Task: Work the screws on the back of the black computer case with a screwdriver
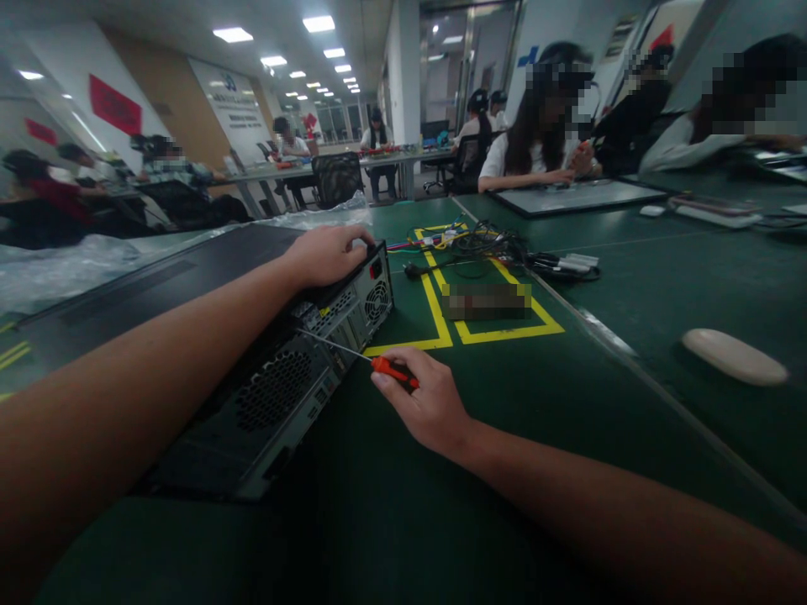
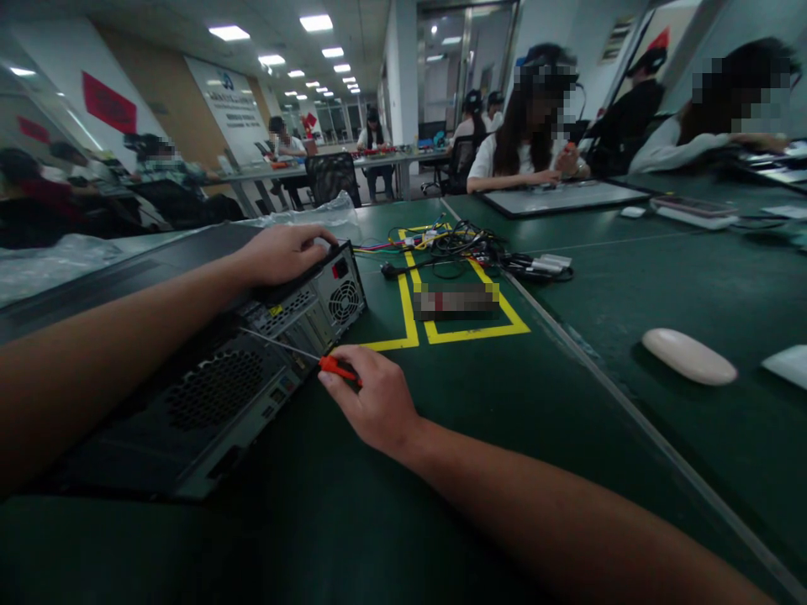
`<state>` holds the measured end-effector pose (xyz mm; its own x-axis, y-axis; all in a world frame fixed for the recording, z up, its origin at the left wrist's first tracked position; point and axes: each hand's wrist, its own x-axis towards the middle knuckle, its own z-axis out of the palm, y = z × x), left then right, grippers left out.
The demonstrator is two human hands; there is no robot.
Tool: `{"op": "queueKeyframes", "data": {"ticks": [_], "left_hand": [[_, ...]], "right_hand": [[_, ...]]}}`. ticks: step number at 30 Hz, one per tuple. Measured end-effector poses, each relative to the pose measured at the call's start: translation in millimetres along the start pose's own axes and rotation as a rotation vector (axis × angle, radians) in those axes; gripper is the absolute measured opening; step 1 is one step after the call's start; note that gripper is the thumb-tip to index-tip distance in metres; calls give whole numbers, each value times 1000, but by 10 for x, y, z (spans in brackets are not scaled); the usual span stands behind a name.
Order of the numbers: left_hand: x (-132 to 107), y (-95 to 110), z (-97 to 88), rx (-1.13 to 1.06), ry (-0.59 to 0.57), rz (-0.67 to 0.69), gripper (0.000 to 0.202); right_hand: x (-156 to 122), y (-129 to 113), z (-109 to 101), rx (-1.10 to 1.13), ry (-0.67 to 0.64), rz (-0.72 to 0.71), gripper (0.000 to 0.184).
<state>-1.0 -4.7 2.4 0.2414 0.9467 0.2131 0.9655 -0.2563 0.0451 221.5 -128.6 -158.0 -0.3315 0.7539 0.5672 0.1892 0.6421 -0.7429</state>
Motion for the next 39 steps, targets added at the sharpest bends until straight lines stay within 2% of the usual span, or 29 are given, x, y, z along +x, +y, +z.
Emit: {"op": "queueKeyframes", "data": {"ticks": [9, 12, 15, 20, 27, 34, 39], "left_hand": [[5, 8, 0, 7, 14, 3, 55], [9, 0, -2, 5, 13, 6, 56], [11, -11, -2, 3, 10, 1, 58], [7, 2, -8, 30, -6, -1, 59], [0, 37, -22, 69, -25, -10, 63], [-9, 42, -24, 95, -28, -21, 63], [-17, 55, -39, 122, -40, -37, 64]], "right_hand": [[4, -20, 11, 21, -59, -36, 28], [-8, -30, 36, 56, -53, 10, 23], [-19, -32, 56, 68, -52, 31, 27], [2, -17, 59, 89, -44, 4, 13], [38, 6, 45, 13, 9, -14, 14], [0, 8, 91, 17, -18, 18, 20], [2, 24, 101, 53, -21, 15, 15]]}}
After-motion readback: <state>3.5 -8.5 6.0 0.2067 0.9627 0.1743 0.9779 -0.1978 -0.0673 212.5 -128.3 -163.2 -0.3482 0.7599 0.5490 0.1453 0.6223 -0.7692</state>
